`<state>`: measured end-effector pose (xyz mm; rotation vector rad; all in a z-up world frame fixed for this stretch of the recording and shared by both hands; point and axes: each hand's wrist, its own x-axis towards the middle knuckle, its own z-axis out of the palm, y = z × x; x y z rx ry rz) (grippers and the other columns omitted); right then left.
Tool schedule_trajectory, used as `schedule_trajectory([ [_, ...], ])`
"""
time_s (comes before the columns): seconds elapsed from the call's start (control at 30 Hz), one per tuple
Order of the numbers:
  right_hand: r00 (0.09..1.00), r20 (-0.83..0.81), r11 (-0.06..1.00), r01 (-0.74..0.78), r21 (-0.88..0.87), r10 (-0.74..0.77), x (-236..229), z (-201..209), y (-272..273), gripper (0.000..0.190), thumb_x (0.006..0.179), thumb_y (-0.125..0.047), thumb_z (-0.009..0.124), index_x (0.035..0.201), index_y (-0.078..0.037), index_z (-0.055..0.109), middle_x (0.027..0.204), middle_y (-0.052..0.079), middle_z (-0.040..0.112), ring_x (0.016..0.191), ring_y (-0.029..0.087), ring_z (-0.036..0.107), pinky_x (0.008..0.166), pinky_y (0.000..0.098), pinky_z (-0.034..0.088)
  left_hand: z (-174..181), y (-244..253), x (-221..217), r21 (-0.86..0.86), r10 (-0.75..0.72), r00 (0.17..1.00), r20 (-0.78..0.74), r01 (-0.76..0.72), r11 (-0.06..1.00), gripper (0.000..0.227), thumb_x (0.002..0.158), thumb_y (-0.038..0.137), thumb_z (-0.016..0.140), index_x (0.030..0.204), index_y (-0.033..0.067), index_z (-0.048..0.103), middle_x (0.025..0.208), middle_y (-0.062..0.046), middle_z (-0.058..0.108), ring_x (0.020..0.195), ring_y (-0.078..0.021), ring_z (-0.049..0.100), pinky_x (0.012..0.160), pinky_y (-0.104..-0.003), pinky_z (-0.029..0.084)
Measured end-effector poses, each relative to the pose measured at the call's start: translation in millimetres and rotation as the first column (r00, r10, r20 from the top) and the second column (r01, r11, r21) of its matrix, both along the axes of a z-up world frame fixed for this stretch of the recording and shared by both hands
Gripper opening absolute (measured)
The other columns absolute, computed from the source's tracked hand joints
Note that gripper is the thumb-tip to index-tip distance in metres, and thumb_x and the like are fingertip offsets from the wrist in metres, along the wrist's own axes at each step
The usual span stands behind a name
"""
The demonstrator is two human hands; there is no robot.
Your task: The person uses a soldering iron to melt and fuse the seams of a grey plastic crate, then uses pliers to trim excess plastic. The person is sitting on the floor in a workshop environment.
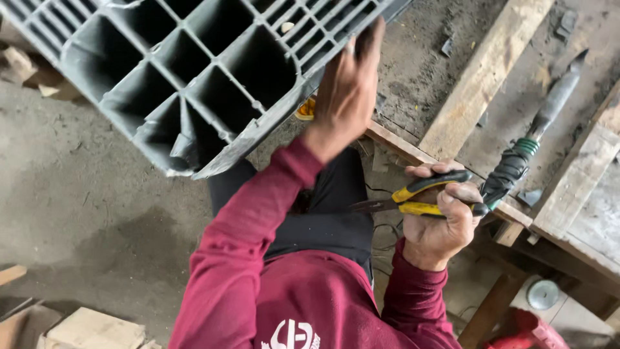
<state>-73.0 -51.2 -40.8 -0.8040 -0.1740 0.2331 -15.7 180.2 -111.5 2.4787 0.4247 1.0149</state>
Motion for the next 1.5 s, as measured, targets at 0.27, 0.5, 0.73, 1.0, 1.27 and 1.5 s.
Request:
schedule_trajectory([
  [0.27,0.997,0.053,0.996,-0.062,0.058,0.059,17.1,16.5,26.3,0.041,0.087,-0.002,0.052,0.123,0.0,0.07,0.121,0.02,0.063,0.109,0.032,0.062,0.101,0.0499,0.052,38.1,6.5,-25.5,-0.331,-0.217,0.875,-0.433,0.069,0.941,0.054,0.107,0.004,0.048,0.158,0.0105,0.032,0.167,-0.024,0.035,0.087,-0.0224,0.071,0.07,-0.035,0.063],
  [0.5,0.952,0.274,0.969,-0.187,0.16,0.138,51.2,61.3,46.3,0.044,0.09,-0.007,0.052,0.131,-0.017,0.059,0.146,0.013,0.058,0.138,0.028,0.056,0.111,0.0458,0.048,109.2,-29.5,-190.7,-0.146,-0.17,0.964,0.203,0.201,0.969,0.044,0.097,-0.009,0.061,0.141,-0.0022,0.056,0.14,-0.019,0.061,0.126,-0.0363,0.066,0.112,-0.046,0.057],
  [0.73,0.94,0.317,0.948,-0.206,0.243,0.123,37.8,89.3,107.8,0.032,0.096,0.0,0.051,0.127,-0.004,0.055,0.136,0.019,0.059,0.122,0.029,0.059,0.108,0.0538,0.05,202.7,43.9,-202.7,-0.082,-0.279,0.96,0.035,0.281,0.956,0.044,0.097,0.011,0.079,0.133,-0.0029,0.059,0.127,-0.017,0.066,0.108,-0.0347,0.064,0.096,-0.041,0.052],
  [1.0,0.761,0.636,0.963,-0.248,0.105,0.126,44.5,102.7,163.0,0.018,0.088,0.011,0.047,0.092,-0.002,0.059,0.096,0.017,0.07,0.081,0.028,0.071,0.079,0.0431,0.061,191.5,73.9,-172.6,-0.258,-0.474,0.867,0.154,0.498,0.828,0.027,0.106,0.011,0.077,0.128,0.0054,0.062,0.109,-0.005,0.072,0.096,-0.0218,0.068,0.086,-0.032,0.053],
  [1.27,0.613,0.783,0.994,-0.08,-0.073,0.107,41.1,107.0,169.2,0.006,0.091,0.01,0.058,0.089,0.004,0.057,0.099,0.019,0.068,0.087,0.03,0.071,0.081,0.0451,0.065,186.4,79.6,-181.8,-0.328,-0.485,0.865,0.13,0.5,0.802,0.018,0.11,0.011,0.072,0.124,0.0041,0.063,0.104,-0.008,0.071,0.096,-0.0271,0.068,0.082,-0.034,0.053],
  [1.5,0.656,0.273,0.702,-0.585,-0.406,0.704,15.7,125.0,156.7,0.02,0.101,0.002,0.069,0.117,0.001,0.058,0.112,0.017,0.067,0.093,0.025,0.07,0.081,0.0365,0.062,187.9,85.6,-201.6,-0.211,-0.418,0.907,0.047,0.418,0.884,0.013,0.109,0.01,0.073,0.106,0.0044,0.062,0.098,-0.011,0.065,0.098,-0.0338,0.062,0.087,-0.041,0.05],
])
